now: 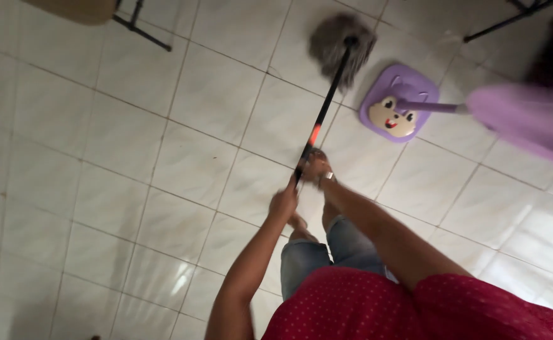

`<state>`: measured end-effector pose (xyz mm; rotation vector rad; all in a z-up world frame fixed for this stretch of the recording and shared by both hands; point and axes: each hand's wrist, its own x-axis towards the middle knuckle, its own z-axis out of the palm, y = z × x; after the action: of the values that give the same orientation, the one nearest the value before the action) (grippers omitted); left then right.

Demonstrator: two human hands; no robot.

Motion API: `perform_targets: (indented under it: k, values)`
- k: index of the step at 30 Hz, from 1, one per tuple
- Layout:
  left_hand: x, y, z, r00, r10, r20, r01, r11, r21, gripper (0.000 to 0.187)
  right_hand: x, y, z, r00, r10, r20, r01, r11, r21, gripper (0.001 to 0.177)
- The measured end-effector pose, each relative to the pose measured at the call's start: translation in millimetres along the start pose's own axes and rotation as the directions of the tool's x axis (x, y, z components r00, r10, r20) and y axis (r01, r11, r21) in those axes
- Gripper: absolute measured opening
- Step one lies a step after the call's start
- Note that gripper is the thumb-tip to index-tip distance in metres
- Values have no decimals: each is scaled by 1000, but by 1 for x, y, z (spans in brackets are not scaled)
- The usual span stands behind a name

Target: The recorder is mopping a tiled floor in a dining area around chairs and a table.

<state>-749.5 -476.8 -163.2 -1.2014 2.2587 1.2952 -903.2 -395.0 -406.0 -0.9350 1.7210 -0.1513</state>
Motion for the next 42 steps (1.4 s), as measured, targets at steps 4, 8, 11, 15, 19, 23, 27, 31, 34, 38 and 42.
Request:
perform_targets:
  k: [4,8,11,15,19,23,27,31,34,38,42]
  values:
    - [162,108,21,994,-92,50,89,995,51,58,56,72,-162,806,380,-453,-70,822,565,51]
    - [210,139,22,999,-46,-20,45,999,-21,53,51,54,-258,843,505,-184,-105,490,865,47]
    - [176,109,0,995,-103,11,103,993,-56,54,49,33,-220,858,489,-160,-216,625,751,44]
    - [56,-6,10,970,-233,64,235,972,-16,51,51,25,-36,874,146,-463,-13,961,277,42]
    - [-129,-93,45,971,-230,-70,213,957,-197,54,-56,-73,102,962,258,-85,-169,814,556,54]
    - [-319,-90,72,711,-637,297,695,577,-429,55,-193,-118,219,737,364,569,-626,686,371,23]
    - [-484,-78,170,588,-750,303,757,378,-533,56,-322,-95,331,584,415,697,-667,735,121,22]
    - [-571,-55,243,631,-776,17,545,427,-722,55,-386,-83,368,360,358,862,-710,704,4,22]
    - [-561,-46,241,563,-823,75,615,356,-703,56,-388,-91,355,345,328,880,-737,675,38,35]
    - [-463,-71,201,597,-802,15,584,421,-693,59,-283,-74,341,730,189,657,-445,861,246,48]
    - [-315,-108,145,698,-689,-197,436,626,-646,68,-166,-87,198,838,-55,544,72,997,-9,30]
